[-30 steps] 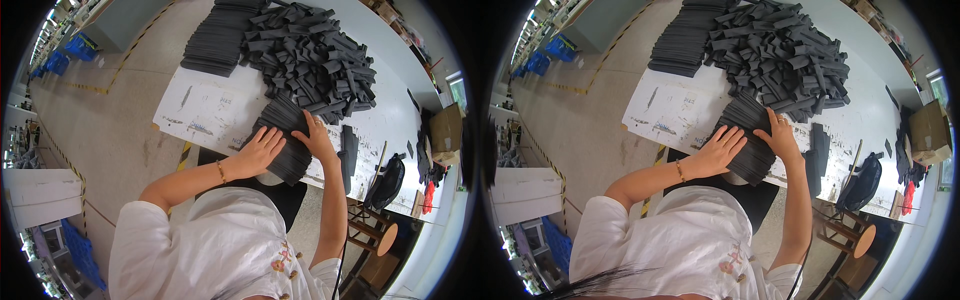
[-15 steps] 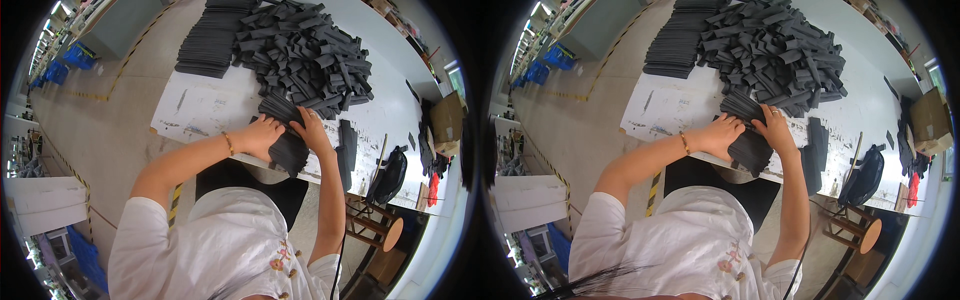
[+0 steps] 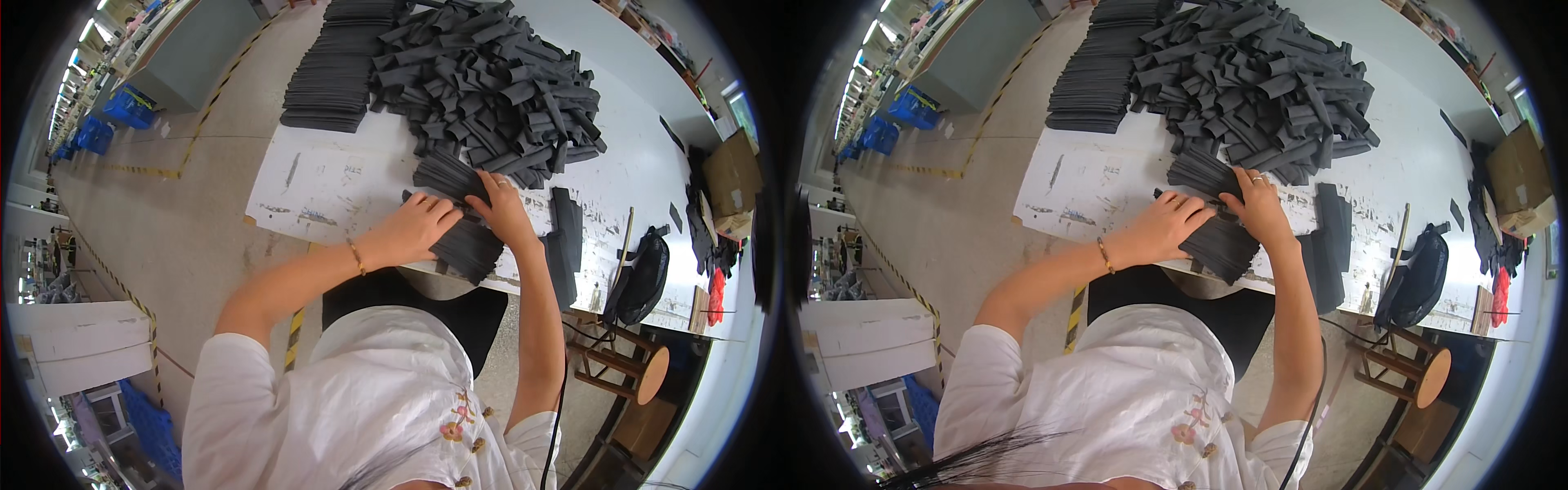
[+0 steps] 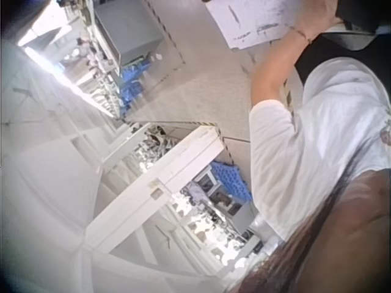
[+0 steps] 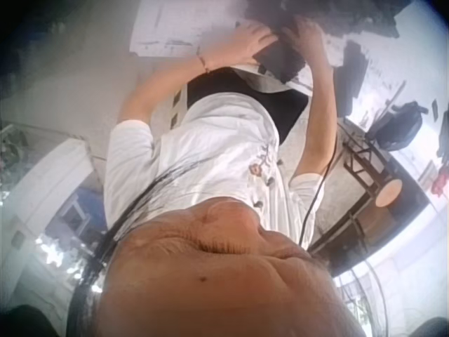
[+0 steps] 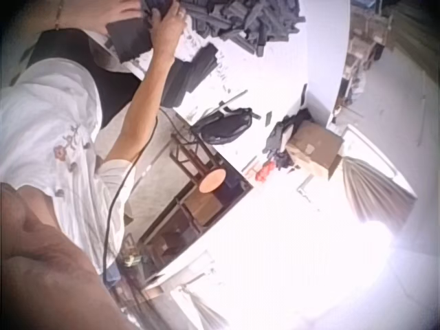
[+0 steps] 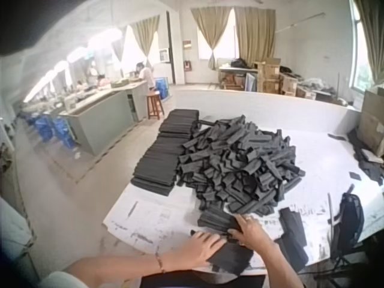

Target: Inspecting and neatly stacking rectangular gray foam padding pieces on a workbench.

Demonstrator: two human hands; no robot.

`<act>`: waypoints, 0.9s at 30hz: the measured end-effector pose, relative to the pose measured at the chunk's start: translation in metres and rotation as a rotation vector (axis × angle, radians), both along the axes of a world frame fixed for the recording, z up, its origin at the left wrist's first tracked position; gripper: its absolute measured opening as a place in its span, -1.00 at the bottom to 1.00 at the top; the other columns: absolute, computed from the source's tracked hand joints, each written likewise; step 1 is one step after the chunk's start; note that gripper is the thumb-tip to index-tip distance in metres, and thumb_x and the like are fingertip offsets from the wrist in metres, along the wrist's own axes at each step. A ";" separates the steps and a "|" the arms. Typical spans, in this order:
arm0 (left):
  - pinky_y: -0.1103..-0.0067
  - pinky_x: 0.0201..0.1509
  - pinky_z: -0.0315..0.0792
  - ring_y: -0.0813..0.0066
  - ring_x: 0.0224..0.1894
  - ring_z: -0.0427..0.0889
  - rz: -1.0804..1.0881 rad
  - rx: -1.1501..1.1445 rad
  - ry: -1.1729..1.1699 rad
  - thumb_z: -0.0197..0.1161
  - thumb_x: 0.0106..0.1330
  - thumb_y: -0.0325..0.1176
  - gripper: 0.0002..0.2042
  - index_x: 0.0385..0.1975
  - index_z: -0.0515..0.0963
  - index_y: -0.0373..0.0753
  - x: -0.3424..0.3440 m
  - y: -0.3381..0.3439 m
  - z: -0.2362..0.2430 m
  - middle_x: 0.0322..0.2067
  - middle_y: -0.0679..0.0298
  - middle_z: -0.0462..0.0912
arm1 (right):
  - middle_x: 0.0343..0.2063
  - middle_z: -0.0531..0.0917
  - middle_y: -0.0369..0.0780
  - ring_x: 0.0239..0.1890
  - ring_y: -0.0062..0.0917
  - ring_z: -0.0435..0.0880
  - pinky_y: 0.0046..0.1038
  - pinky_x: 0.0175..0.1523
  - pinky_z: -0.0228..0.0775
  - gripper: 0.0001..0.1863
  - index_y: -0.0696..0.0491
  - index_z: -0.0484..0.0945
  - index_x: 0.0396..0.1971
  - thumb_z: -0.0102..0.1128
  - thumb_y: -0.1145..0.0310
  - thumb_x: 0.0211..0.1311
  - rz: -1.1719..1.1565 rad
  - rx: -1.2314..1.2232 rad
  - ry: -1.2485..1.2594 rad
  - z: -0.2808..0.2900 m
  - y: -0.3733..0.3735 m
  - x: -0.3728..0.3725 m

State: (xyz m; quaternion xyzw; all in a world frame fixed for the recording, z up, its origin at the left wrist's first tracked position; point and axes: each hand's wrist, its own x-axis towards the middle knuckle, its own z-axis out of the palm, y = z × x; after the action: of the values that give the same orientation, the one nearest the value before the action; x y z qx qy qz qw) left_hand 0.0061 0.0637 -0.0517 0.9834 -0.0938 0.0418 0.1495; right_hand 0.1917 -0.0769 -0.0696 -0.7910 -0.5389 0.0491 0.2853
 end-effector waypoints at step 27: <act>-0.09 0.45 -0.20 -0.22 0.48 -0.15 0.216 0.017 -0.170 0.37 -0.01 0.16 0.05 0.33 0.12 -0.55 0.000 0.005 -0.022 0.42 -0.21 -0.04 | -0.09 0.59 0.01 -0.05 -0.05 0.58 -0.24 0.04 0.42 -0.49 0.17 0.49 0.04 0.39 0.28 0.11 0.042 -0.074 0.164 0.020 -0.004 -0.011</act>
State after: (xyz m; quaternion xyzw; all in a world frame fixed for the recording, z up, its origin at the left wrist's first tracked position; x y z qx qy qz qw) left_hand 0.0065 0.0688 -0.0740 0.9820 0.0002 0.1401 0.1271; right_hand 0.1806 -0.0813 -0.0500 -0.7829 -0.5280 0.1394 0.2981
